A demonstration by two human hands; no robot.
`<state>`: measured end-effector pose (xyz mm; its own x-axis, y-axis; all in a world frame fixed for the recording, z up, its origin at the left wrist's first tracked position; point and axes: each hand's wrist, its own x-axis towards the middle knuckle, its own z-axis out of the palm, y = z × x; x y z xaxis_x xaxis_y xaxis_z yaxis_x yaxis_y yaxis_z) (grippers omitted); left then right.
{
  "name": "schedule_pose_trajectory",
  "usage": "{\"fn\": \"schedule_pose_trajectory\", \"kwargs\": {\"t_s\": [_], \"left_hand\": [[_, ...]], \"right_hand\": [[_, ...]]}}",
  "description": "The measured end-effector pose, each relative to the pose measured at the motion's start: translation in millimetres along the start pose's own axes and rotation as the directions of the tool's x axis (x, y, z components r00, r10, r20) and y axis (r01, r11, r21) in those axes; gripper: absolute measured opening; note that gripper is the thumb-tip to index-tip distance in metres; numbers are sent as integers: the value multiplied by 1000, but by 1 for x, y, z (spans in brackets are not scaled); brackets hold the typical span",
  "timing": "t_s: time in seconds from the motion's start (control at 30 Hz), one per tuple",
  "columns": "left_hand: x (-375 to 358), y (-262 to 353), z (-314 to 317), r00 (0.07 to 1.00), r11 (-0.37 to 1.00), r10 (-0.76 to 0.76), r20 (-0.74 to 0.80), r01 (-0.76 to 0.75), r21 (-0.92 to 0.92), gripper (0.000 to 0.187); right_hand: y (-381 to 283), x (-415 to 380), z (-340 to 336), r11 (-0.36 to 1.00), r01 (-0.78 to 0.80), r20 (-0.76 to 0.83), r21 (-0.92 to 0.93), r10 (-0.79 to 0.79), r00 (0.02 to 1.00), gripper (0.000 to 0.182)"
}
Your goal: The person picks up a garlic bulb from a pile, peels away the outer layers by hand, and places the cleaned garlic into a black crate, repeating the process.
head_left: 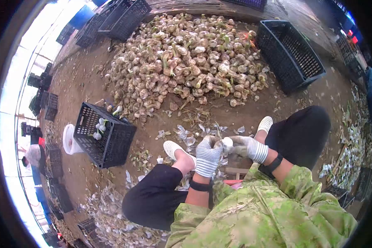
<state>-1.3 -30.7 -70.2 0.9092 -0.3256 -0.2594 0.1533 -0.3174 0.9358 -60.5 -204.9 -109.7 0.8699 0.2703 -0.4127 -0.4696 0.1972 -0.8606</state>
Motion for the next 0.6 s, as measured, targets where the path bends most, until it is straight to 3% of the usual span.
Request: {"fn": "schedule_pose_trajectory", "kwargs": {"t_s": [0.03, 0.07, 0.1, 0.13, 0.17, 0.23, 0.27, 0.3, 0.33, 0.37, 0.4, 0.43, 0.5, 0.53, 0.57, 0.6], "left_hand": [[0, -2, -1, 1000, 1000, -4, -11, 4, -7, 3], [-1, -2, -2, 992, 895, -116, 48, 125, -427, 5], [0, -1, -3, 971, 612, -185, 149, 233, -756, 6], [-2, 0, -7, 966, 395, -150, 212, 255, -882, 8], [-1, 8, -15, 966, 391, -148, 213, 255, -884, 8], [0, 32, -31, 940, -138, -101, 325, 310, -941, 17], [-6, 46, -35, 995, -3, -33, 95, 95, -995, 22], [-4, 31, -48, 998, 84, -9, 55, 56, -995, 22], [1, 14, -52, 995, 324, -48, 91, 102, -940, 23], [10, -8, -52, 989, 548, -95, 113, 146, -824, 23], [21, -47, -47, 990, 932, 6, 144, 46, -359, 20], [19, -39, -36, 986, 933, -91, 138, 36, 357, 45], [8, -20, -15, 993, 698, 87, 84, -121, 706, 70], [6, -33, 2, 986, 953, 48, 160, -94, 289, 76], [5, -48, 9, 970, 982, 54, 239, -8, -191, 82], [6, -7, -2, 926, 950, 246, 286, -290, 120, 79]], "right_hand": [[-3, -3, 2, 1000, -7, 9, -8, 7, 1000, 44], [-6, -5, 2, 999, 39, 21, 20, -40, 999, 42], [-7, -6, 1, 995, 87, 28, 50, -89, 996, 39], [0, -4, -8, 992, 1, 3, 127, -1, 1000, 38], [-3, -5, -8, 992, -1, 1, 123, 1, 1000, 38], [-11, -7, -6, 958, 72, 11, 277, -78, 997, 50], [-11, -7, -6, 961, 99, -10, 260, -100, 995, 52], [-11, -7, -7, 963, 97, -13, 250, -97, 995, 52], [-12, -8, -7, 937, 93, -38, 337, -85, 996, 47], [-13, -6, -7, 900, 94, -58, 425, -76, 995, 42], [-19, -6, -5, 869, 77, -40, 489, -66, 997, 44], [-24, -7, -3, 867, 80, -35, 491, -72, 997, 44], [-30, -11, -4, 904, -10, -34, 427, 27, 999, 41], [-5, -1, -9, 931, 37, -82, 364, -7, 997, 36], [7, 6, -20, 994, -2, -9, 108, 3, 1000, 33], [-8, 8, -7, 998, -65, 2, 24, 65, 998, 32]]}}
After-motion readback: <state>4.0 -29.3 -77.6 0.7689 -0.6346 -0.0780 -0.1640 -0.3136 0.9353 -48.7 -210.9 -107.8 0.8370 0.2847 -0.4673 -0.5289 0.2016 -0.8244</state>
